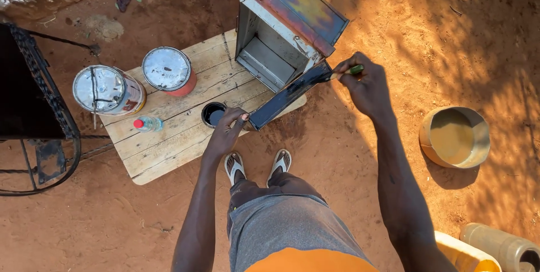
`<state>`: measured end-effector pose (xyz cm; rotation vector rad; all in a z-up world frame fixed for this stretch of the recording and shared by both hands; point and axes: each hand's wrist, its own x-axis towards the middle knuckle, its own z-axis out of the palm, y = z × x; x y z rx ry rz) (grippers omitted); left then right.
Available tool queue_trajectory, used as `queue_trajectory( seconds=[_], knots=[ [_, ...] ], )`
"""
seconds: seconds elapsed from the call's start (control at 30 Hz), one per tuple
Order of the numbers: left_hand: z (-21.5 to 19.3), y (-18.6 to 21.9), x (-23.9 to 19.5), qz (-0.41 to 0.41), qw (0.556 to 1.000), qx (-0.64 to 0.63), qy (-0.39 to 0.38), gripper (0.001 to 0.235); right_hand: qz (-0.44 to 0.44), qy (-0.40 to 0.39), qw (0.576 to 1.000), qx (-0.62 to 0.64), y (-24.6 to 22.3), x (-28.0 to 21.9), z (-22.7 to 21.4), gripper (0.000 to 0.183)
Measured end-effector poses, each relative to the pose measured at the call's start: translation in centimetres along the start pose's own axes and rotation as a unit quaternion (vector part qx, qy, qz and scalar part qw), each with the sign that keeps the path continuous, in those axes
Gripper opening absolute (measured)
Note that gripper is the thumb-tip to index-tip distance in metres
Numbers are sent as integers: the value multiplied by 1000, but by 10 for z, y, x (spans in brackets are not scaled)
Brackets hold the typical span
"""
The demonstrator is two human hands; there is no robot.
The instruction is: Painting a metal box with black paint using a paintbrush in an outdoor workspace.
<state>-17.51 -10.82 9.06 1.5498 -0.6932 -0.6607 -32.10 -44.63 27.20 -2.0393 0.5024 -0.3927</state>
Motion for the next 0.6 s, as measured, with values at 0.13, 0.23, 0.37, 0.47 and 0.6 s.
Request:
queue_trajectory(
  seconds=[0.13, 0.23, 0.37, 0.47, 0.6],
  knots=[
    [0, -12, 1, -7, 1000, -8, 3, 38, -43, -17, 994, -104, -18, -9, 21, 9],
    [2, -22, 4, -2, 1000, -12, 0, 39, -33, -78, 994, -74, -36, -27, 50, 10],
    [0, -9, 1, -1, 1000, -4, -6, 38, 31, -83, 991, 96, -31, -32, 45, 16],
    [1, -10, 3, -5, 1000, -6, 9, 39, -20, 10, 999, -29, -15, -17, 26, 12],
    [0, -12, 5, -1, 1000, -16, 12, 36, -37, 77, 996, -17, -30, -44, 51, 14]
  ],
)
